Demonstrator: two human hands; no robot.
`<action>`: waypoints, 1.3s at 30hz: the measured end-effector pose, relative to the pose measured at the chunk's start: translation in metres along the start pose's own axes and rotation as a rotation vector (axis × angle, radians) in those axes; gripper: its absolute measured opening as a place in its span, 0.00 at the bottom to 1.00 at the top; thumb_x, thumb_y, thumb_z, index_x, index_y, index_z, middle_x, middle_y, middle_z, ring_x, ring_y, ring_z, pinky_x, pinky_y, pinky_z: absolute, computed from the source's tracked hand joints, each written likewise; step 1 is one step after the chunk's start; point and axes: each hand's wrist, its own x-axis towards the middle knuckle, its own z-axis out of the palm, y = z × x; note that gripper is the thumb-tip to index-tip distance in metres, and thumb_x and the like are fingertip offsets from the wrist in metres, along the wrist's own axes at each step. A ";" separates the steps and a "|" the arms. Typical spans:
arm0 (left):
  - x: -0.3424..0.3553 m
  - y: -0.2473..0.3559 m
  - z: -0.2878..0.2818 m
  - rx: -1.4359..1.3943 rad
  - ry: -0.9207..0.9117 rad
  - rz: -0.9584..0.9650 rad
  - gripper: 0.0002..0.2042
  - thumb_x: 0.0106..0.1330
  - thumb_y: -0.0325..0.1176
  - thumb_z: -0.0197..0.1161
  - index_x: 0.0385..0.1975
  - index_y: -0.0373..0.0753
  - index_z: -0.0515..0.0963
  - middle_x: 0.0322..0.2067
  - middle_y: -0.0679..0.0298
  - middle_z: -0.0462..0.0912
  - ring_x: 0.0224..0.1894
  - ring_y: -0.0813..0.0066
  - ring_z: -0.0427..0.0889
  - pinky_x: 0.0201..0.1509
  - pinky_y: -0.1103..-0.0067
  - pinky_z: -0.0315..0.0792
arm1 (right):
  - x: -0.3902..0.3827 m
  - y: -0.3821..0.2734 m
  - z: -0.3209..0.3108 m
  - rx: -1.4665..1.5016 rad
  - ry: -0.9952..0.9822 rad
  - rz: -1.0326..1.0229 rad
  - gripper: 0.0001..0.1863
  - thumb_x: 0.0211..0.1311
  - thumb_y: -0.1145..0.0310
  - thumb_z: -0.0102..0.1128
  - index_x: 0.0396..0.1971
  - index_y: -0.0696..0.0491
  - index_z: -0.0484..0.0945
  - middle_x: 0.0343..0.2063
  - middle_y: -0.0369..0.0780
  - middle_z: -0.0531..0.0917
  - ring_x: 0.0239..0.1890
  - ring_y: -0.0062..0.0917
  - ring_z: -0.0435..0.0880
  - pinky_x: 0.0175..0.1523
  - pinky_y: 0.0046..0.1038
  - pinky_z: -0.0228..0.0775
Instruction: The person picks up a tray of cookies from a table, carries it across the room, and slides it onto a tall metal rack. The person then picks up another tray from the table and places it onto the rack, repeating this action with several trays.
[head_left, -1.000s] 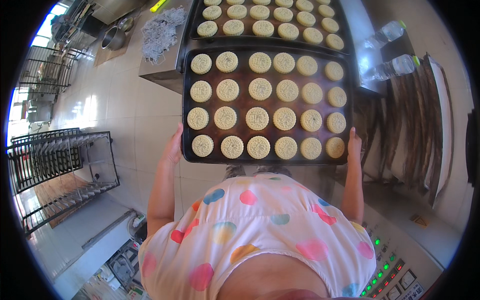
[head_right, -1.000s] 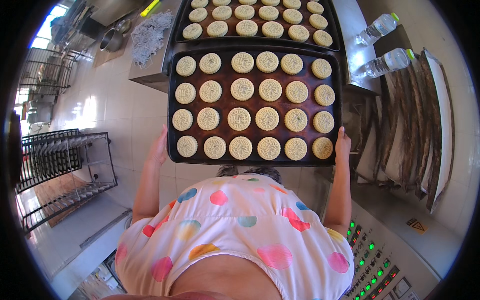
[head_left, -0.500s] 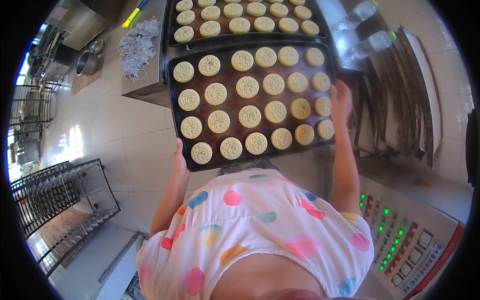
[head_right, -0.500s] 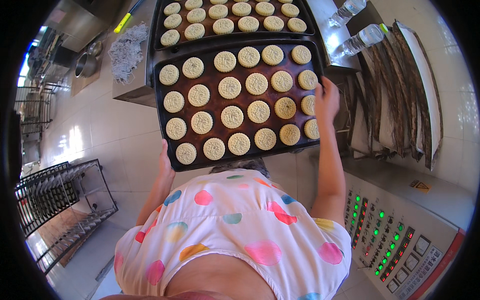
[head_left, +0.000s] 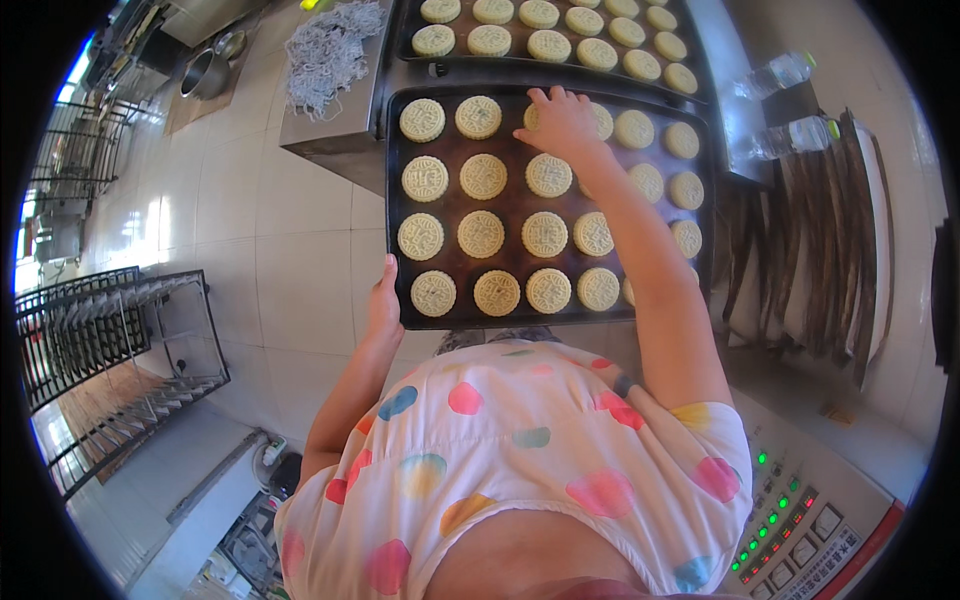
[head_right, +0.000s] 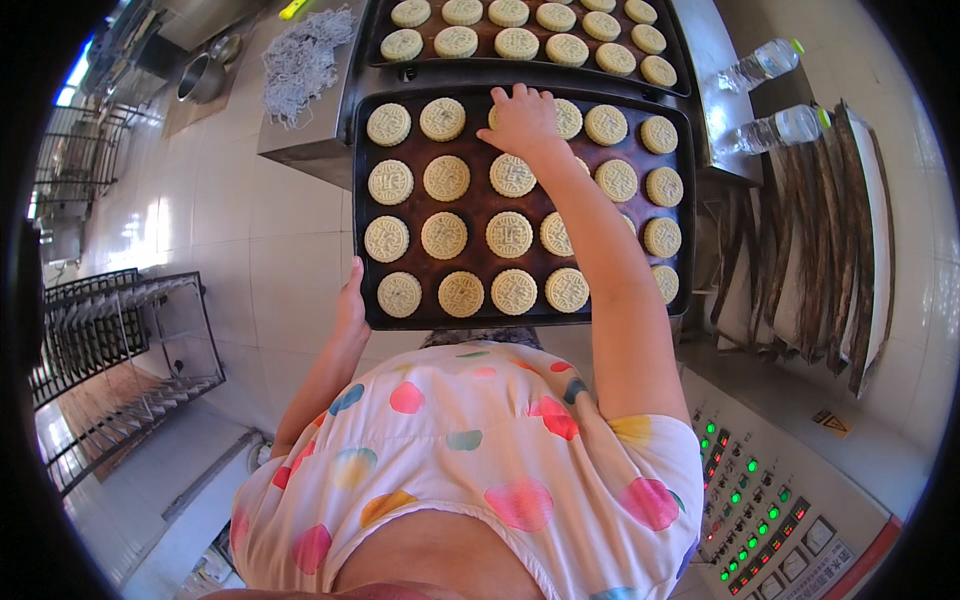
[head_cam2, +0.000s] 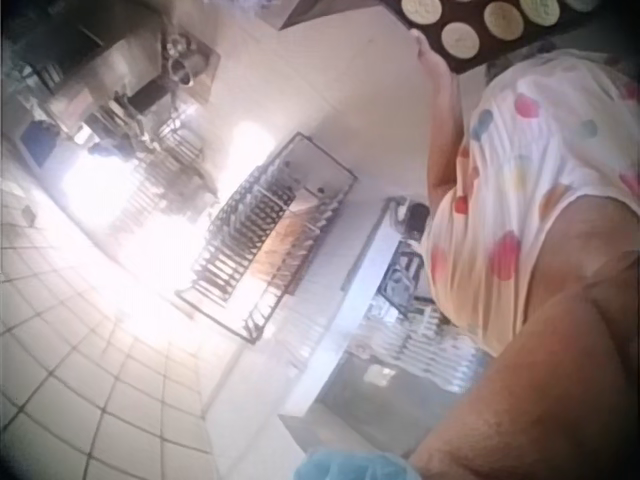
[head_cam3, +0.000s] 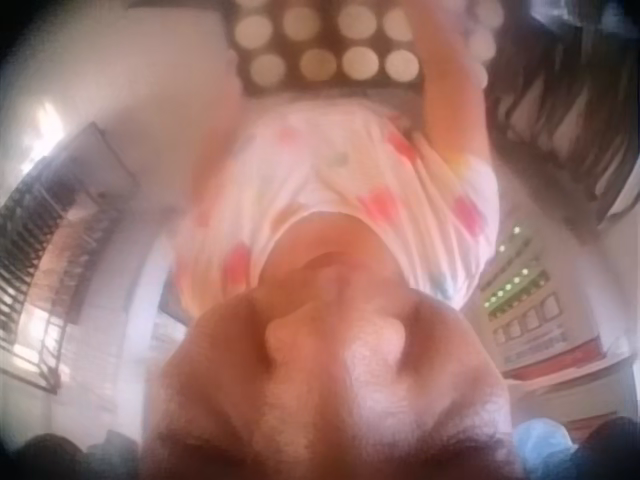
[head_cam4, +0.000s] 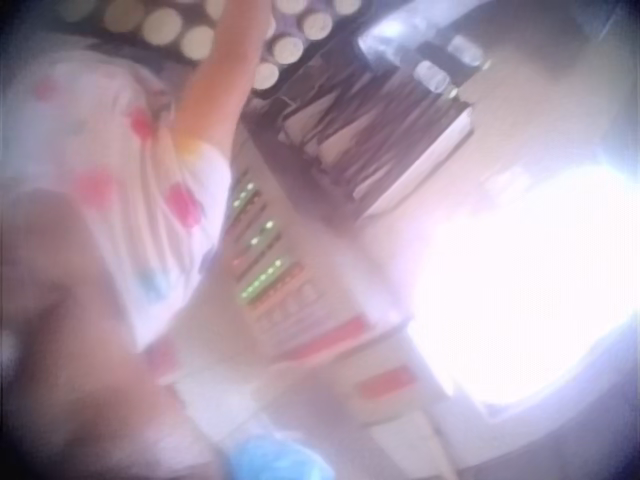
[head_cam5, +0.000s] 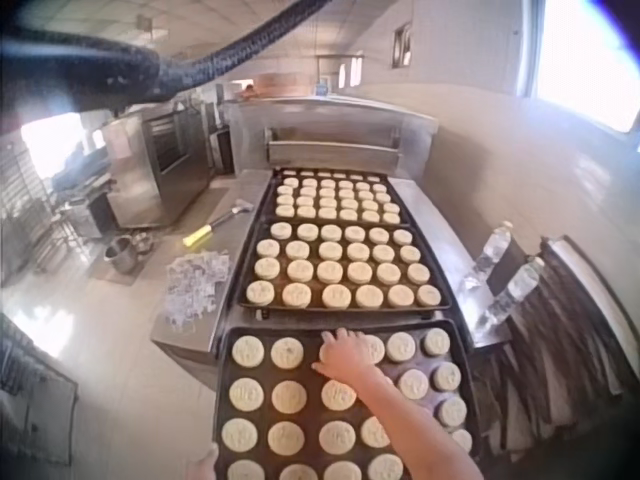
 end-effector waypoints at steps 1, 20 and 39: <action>0.001 -0.002 -0.001 -0.010 -0.009 0.016 0.28 0.65 0.53 0.50 0.50 0.30 0.69 0.46 0.57 0.77 0.47 0.69 0.77 0.52 0.74 0.71 | 0.002 -0.002 -0.001 -0.005 -0.047 0.006 0.34 0.45 0.45 0.64 0.50 0.49 0.69 0.41 0.43 0.75 0.47 0.36 0.74 0.51 0.36 0.62; 0.004 -0.003 0.005 -0.059 0.021 0.056 0.32 0.61 0.55 0.55 0.47 0.25 0.69 0.43 0.55 0.78 0.42 0.66 0.80 0.47 0.74 0.75 | -0.006 0.013 0.016 0.202 0.369 -0.022 0.21 0.46 0.55 0.63 0.40 0.49 0.77 0.36 0.39 0.77 0.44 0.31 0.75 0.52 0.36 0.59; 0.000 -0.001 0.006 -0.045 0.066 0.041 0.30 0.62 0.53 0.55 0.48 0.26 0.70 0.45 0.57 0.77 0.45 0.69 0.78 0.50 0.75 0.72 | -0.045 0.096 -0.001 0.092 0.239 -0.026 0.28 0.45 0.54 0.65 0.48 0.48 0.73 0.43 0.40 0.74 0.50 0.33 0.71 0.55 0.34 0.63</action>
